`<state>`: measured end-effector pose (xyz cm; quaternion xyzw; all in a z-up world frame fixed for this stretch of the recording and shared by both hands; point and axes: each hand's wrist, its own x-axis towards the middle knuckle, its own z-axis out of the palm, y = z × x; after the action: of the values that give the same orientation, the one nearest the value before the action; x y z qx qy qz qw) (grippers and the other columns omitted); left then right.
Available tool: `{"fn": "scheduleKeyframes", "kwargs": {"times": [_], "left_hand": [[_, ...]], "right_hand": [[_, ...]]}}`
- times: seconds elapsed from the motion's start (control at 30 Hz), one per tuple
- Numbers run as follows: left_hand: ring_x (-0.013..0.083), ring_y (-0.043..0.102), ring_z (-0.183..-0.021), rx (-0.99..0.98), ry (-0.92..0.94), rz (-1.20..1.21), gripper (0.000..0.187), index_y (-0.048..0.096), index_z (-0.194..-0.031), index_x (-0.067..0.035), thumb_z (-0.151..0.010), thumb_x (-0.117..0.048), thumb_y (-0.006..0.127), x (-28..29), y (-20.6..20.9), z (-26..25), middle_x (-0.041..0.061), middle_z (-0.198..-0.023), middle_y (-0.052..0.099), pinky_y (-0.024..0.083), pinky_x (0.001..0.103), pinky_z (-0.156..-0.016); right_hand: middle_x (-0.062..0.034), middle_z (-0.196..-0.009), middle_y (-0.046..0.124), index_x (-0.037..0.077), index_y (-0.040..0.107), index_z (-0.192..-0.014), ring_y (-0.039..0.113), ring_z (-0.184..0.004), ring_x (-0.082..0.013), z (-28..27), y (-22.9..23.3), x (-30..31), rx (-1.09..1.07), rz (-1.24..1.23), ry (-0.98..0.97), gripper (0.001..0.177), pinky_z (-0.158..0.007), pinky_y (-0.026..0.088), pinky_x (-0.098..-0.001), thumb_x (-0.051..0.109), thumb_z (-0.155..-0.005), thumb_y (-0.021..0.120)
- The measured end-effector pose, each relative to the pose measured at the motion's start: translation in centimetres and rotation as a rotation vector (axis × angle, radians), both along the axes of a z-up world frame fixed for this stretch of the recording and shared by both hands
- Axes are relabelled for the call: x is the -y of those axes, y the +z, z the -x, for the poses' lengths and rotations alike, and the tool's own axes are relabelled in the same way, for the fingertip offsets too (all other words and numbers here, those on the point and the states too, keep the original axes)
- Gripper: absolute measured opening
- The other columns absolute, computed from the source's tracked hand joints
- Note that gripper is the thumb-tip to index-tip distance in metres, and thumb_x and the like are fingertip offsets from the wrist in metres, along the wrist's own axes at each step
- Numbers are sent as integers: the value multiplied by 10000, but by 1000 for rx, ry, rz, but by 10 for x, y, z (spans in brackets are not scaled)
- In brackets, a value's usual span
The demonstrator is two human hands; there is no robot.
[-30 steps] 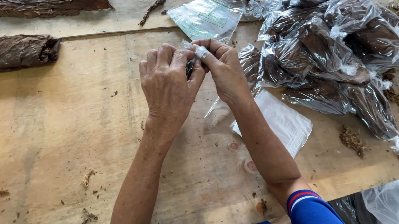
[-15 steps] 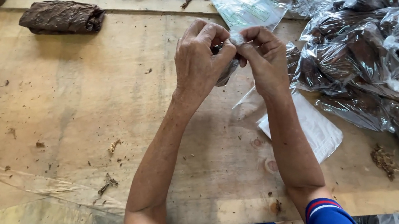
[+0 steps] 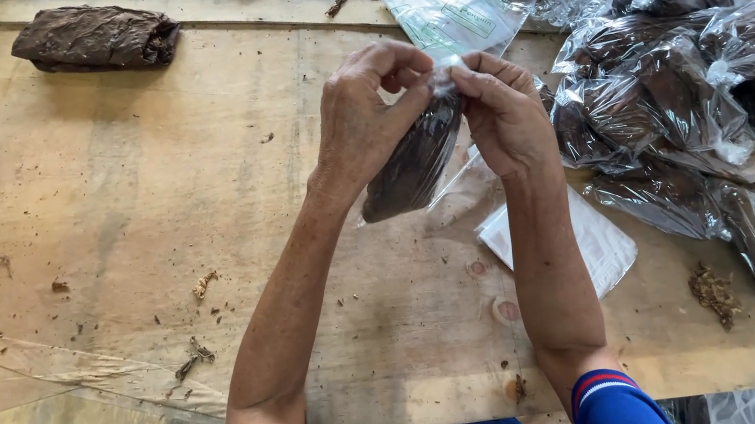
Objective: The person places dark brown material into clear plastic bags, folds the top, and ties each bag with a white twist tie. The person repeats this process for multiple items, stacking the finished packages on the table.
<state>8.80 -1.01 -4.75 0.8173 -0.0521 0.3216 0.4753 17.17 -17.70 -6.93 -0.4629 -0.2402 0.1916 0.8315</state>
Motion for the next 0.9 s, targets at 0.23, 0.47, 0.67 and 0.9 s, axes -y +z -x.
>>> {"fn": "scheduleKeyframes", "kwargs": {"times": [0.23, 0.47, 0.67, 0.9], "left_hand": [[215, 720, -948, 294, 77, -262, 148, 692, -1058, -152, -980, -278, 696, 3, 2, 4, -16, -990, 769, 483, 462, -921], [273, 714, -933, 424, 126, -320, 91, 622, -1084, -47, -1068, -136, 614, 11, -4, 3, 88, -1049, 736, 586, 393, -792], [241, 660, -712, 386, 157, -253, 119, 560, -1066, -57, -1104, -158, 510, 18, -3, 7, 90, -898, 689, 524, 363, -605], [153, 666, -631, 295, 138, -138, 173, 477, -1168, -60, -1149, -231, 458, -7, -9, 5, 57, -877, 615, 645, 270, -511]], "right_hand": [[7, -838, 711, 32, 749, -1026, 561, -718, -29, 22, 17, -6, 128, 155, -209, 166, -694, 440, -156, 189, -984, 718], [1, -962, 744, 82, 739, -1042, 671, -909, -72, 35, 25, -10, 334, 302, -333, 129, -901, 572, -220, 197, -992, 708], [-53, -1241, 679, 164, 711, -931, 631, -967, -68, 26, 18, -9, 341, 269, -332, 191, -856, 514, -208, 300, -878, 834], [-7, -1072, 667, 159, 609, -1151, 667, -985, -126, 26, 24, -2, 422, 372, -220, 262, -878, 611, -268, 231, -952, 762]]}}
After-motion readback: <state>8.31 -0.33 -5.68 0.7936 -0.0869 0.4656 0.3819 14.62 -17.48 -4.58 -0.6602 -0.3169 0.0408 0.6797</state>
